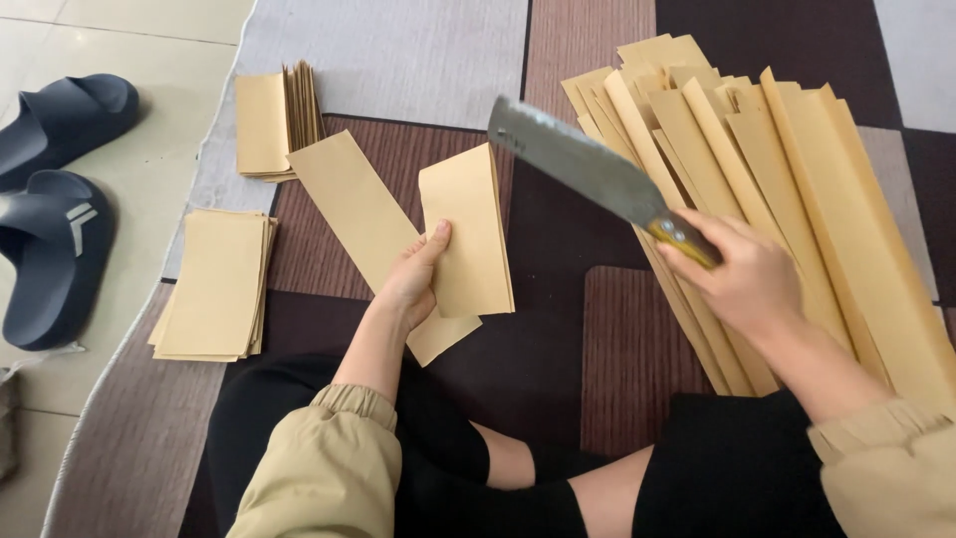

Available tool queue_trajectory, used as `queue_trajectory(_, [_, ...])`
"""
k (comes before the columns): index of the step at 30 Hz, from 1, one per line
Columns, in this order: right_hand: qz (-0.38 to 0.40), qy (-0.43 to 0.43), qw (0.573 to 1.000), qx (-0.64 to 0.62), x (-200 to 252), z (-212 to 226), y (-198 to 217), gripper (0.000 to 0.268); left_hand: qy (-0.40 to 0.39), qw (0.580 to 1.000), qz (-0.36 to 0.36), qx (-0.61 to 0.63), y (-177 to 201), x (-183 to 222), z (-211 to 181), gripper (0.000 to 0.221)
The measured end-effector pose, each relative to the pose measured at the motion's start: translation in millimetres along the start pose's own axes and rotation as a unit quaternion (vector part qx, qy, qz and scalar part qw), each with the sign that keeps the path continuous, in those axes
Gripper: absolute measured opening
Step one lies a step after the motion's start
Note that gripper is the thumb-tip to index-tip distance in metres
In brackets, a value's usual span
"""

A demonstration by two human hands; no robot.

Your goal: Cutting long strips of brown paper into smaller sections using a knife to prepare paper bags.

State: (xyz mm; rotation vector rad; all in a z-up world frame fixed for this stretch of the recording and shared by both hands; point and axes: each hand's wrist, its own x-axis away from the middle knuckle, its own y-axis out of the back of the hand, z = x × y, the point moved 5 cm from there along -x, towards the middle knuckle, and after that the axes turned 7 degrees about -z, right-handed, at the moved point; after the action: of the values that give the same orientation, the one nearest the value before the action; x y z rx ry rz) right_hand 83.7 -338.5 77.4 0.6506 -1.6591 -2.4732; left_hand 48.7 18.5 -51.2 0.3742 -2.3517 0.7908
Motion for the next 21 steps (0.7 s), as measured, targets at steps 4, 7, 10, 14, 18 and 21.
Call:
queue_trajectory(4, [-0.045,0.02,0.998,0.024,15.6,-4.5,7.1,0.045,0.003,1.0,-0.02,-0.001,0.9,0.0,0.0,0.039])
queue_trajectory(7, [-0.06,0.042,0.997,0.037,14.2,-4.1,11.2,0.043,0.011,0.996,-0.073,0.039,1.1,1.3,-2.0,0.046])
queue_trajectory(10, [-0.053,0.065,0.997,0.003,12.3,4.8,12.3,0.043,0.004,0.996,-0.088,0.034,7.3,-2.3,-2.7,0.046])
queue_trajectory(14, [-0.038,0.053,0.998,0.02,14.0,7.8,10.0,0.045,-0.004,0.995,-0.09,0.041,12.9,-10.1,2.1,0.041])
queue_trajectory(18, [-0.052,0.066,0.996,0.028,14.4,8.3,6.1,0.041,-0.015,0.995,-0.093,0.021,9.5,-4.3,-2.4,0.042])
queue_trajectory(21, [0.039,0.015,0.999,0.026,12.7,7.0,-1.3,0.047,-0.026,0.995,-0.092,-0.022,6.9,-1.3,-3.9,0.041])
